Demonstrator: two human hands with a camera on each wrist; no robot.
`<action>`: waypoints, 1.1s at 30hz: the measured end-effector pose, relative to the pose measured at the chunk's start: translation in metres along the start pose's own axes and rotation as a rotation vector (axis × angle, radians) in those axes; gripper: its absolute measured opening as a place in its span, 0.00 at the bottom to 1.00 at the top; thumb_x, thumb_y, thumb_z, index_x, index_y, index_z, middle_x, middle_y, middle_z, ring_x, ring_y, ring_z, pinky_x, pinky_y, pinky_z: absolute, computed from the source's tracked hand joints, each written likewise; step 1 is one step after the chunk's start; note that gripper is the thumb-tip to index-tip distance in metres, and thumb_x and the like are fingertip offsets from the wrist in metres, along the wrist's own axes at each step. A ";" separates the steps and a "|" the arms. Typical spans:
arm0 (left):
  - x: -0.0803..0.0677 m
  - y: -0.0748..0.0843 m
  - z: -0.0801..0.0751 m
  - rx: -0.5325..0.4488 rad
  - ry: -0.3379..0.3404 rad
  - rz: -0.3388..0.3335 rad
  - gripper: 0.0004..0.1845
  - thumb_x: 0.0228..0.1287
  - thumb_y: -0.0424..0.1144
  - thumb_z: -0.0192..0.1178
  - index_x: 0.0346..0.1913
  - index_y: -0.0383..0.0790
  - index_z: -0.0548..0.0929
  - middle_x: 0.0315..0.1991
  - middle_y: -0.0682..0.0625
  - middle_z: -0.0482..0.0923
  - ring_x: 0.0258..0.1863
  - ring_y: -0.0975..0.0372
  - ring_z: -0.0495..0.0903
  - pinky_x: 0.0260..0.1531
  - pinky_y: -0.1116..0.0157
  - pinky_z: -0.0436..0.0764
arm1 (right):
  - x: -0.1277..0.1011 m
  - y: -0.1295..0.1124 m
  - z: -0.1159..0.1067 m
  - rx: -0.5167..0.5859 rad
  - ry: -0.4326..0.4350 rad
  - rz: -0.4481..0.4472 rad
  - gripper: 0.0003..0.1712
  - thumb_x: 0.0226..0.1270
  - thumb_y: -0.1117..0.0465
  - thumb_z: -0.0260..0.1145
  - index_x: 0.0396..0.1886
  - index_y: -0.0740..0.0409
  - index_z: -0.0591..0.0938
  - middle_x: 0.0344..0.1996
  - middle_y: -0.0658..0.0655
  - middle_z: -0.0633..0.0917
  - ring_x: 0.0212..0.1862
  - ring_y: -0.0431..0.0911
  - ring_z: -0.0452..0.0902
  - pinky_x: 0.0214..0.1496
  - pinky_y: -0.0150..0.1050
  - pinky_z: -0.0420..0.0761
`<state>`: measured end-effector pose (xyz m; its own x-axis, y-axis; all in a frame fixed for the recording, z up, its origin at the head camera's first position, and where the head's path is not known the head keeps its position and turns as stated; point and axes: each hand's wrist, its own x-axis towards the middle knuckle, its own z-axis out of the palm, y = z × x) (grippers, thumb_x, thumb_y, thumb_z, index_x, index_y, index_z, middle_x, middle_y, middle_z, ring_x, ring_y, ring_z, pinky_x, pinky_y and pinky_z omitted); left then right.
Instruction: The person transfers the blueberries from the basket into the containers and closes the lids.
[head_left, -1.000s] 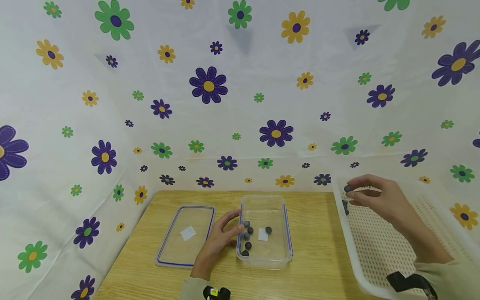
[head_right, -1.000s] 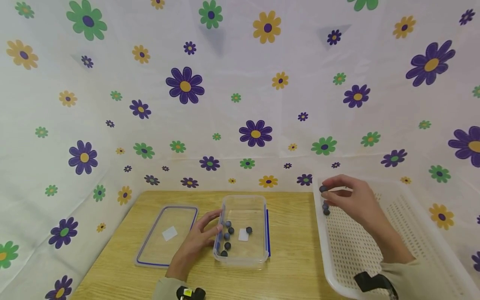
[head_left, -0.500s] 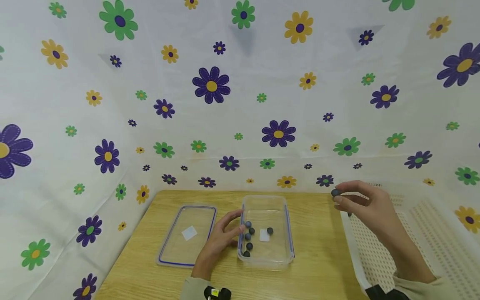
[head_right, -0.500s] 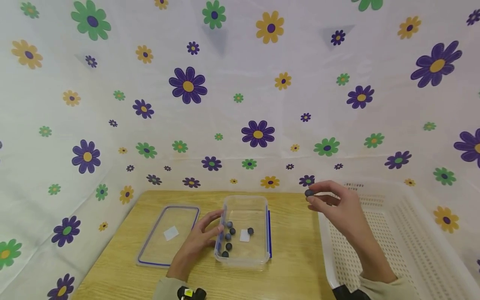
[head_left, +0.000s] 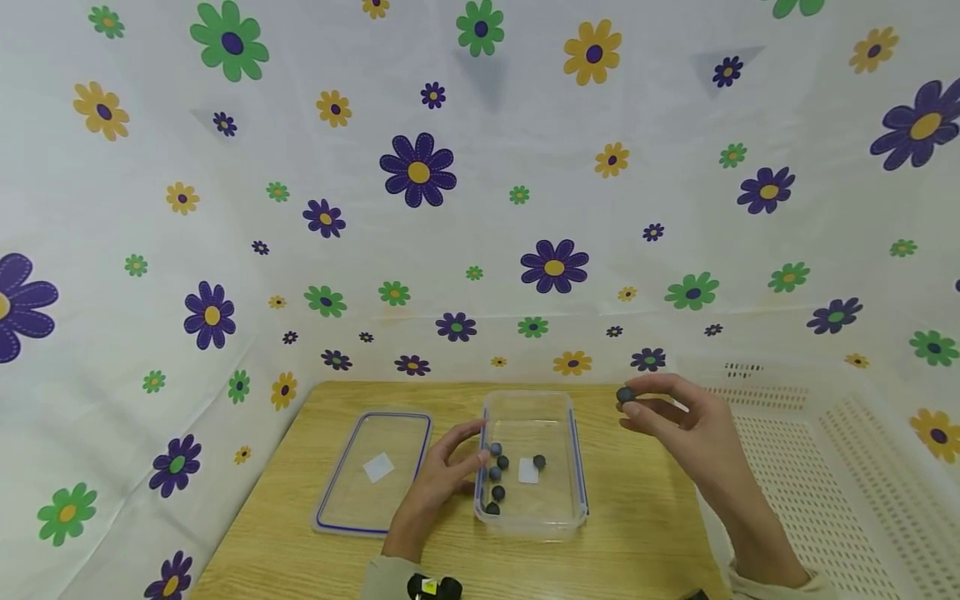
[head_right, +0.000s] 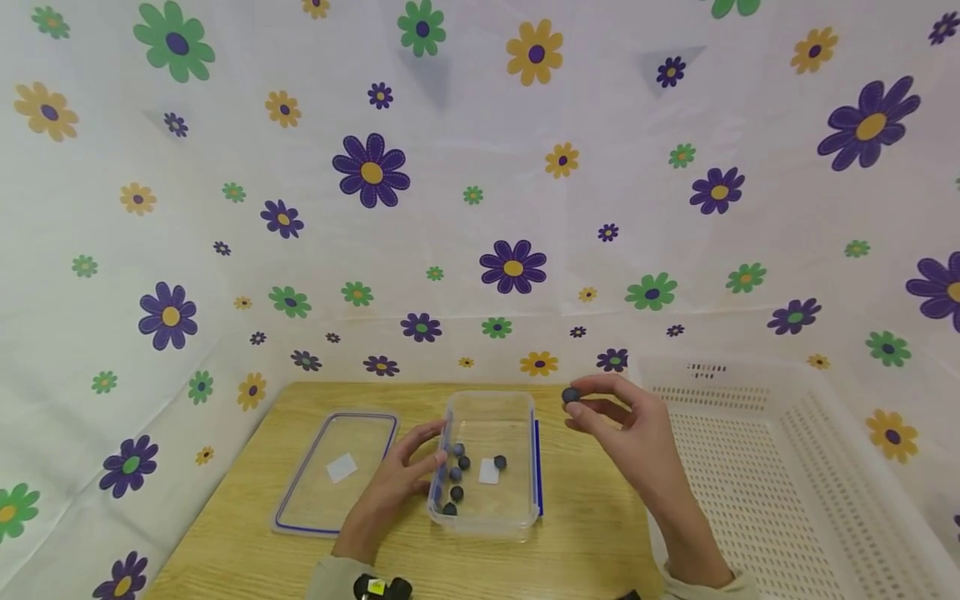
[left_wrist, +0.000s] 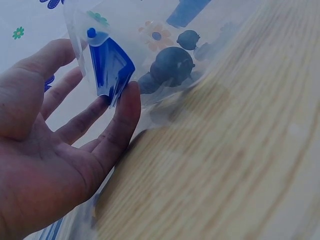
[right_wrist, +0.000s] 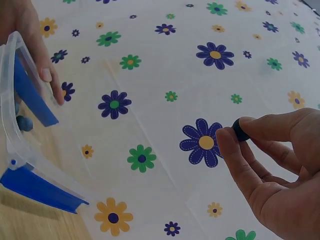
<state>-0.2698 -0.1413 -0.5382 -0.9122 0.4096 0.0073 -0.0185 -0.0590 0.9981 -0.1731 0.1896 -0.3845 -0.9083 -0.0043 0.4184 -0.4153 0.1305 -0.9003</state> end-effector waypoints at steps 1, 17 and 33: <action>0.000 0.000 0.000 -0.001 0.002 -0.003 0.33 0.72 0.40 0.67 0.76 0.44 0.69 0.77 0.43 0.59 0.52 0.49 0.83 0.39 0.53 0.87 | -0.001 0.001 0.004 0.026 0.002 0.006 0.14 0.70 0.72 0.68 0.53 0.72 0.81 0.47 0.59 0.84 0.45 0.46 0.88 0.47 0.43 0.86; 0.000 0.002 0.001 0.004 0.005 -0.010 0.33 0.72 0.40 0.67 0.76 0.44 0.69 0.77 0.44 0.59 0.54 0.49 0.82 0.41 0.53 0.87 | -0.005 0.040 0.049 0.211 -0.029 0.064 0.15 0.69 0.73 0.69 0.53 0.75 0.80 0.47 0.63 0.84 0.46 0.52 0.88 0.50 0.48 0.86; 0.001 0.000 0.000 -0.008 0.013 -0.018 0.32 0.71 0.40 0.67 0.75 0.47 0.71 0.77 0.45 0.60 0.53 0.49 0.83 0.42 0.52 0.87 | -0.010 0.080 0.080 0.268 -0.135 0.128 0.15 0.69 0.71 0.70 0.52 0.75 0.80 0.49 0.71 0.82 0.46 0.51 0.88 0.48 0.49 0.86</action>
<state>-0.2707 -0.1412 -0.5386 -0.9170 0.3988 -0.0118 -0.0386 -0.0593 0.9975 -0.2016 0.1204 -0.4700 -0.9450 -0.1381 0.2965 -0.2800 -0.1268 -0.9516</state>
